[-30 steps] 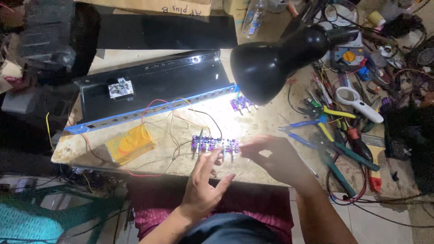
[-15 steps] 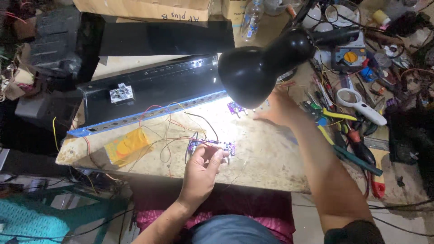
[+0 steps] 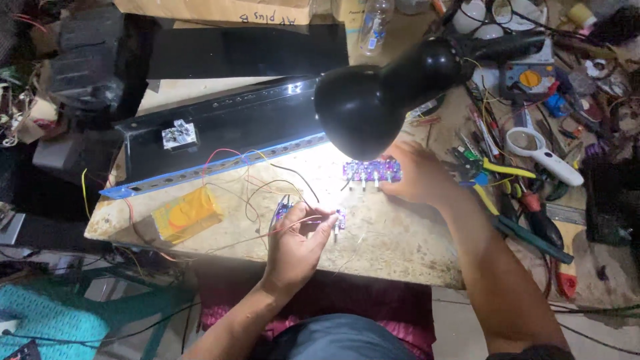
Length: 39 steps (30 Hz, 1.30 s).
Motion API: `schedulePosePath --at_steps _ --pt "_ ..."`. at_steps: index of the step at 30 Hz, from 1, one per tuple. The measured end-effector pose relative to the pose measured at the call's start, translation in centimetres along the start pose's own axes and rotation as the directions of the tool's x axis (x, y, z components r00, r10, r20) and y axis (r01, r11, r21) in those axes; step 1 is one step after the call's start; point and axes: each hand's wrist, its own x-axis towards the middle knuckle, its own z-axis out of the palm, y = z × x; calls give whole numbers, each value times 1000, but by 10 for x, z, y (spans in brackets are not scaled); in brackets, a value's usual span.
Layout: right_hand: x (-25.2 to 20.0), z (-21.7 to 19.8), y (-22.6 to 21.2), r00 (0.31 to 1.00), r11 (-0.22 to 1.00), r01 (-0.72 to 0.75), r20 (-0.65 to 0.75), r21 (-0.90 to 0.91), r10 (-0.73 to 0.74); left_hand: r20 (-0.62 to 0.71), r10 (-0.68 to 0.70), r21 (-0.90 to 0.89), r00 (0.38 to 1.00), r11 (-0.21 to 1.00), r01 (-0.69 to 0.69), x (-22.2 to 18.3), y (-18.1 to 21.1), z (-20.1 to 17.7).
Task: Soldering wires and assembling components for an electronic device on a workbench.
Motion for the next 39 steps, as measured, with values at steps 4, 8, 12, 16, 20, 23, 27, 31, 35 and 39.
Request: schedulePosePath --at_steps 4,8,12,16,20,23,27,31,35,39 --pt "-19 3 -6 999 997 -30 35 69 28 14 70 112 997 991 -71 10 3 8" --pt "-41 -23 -31 985 971 -107 155 214 74 102 48 127 994 990 -61 22 -1 19" --pt "-50 -21 -33 959 943 -171 270 285 93 188 -58 127 981 991 34 33 -2 29" --pt "-55 -9 -23 987 944 -75 161 320 24 185 -283 -2 941 958 288 45 -21 37" --pt "-56 -1 -19 995 938 60 53 343 -83 202 -279 35 939 960 278 52 -31 39" --pt "-53 2 -20 986 905 161 -31 393 -161 190 -268 56 944 963 262 53 -25 36" --pt "-47 12 -18 973 876 214 -175 433 -151 208 -184 258 961 958 127 58 -20 36" --pt "-40 23 -13 958 831 280 -199 481 -207 266 60 445 962 878 -178 68 -31 41" --pt "-31 49 5 963 885 237 -215 401 -160 269 129 405 954 884 -234 77 -41 49" --pt "-27 63 19 922 891 328 -312 313 -229 226 36 462 974 876 -140 79 -34 54"
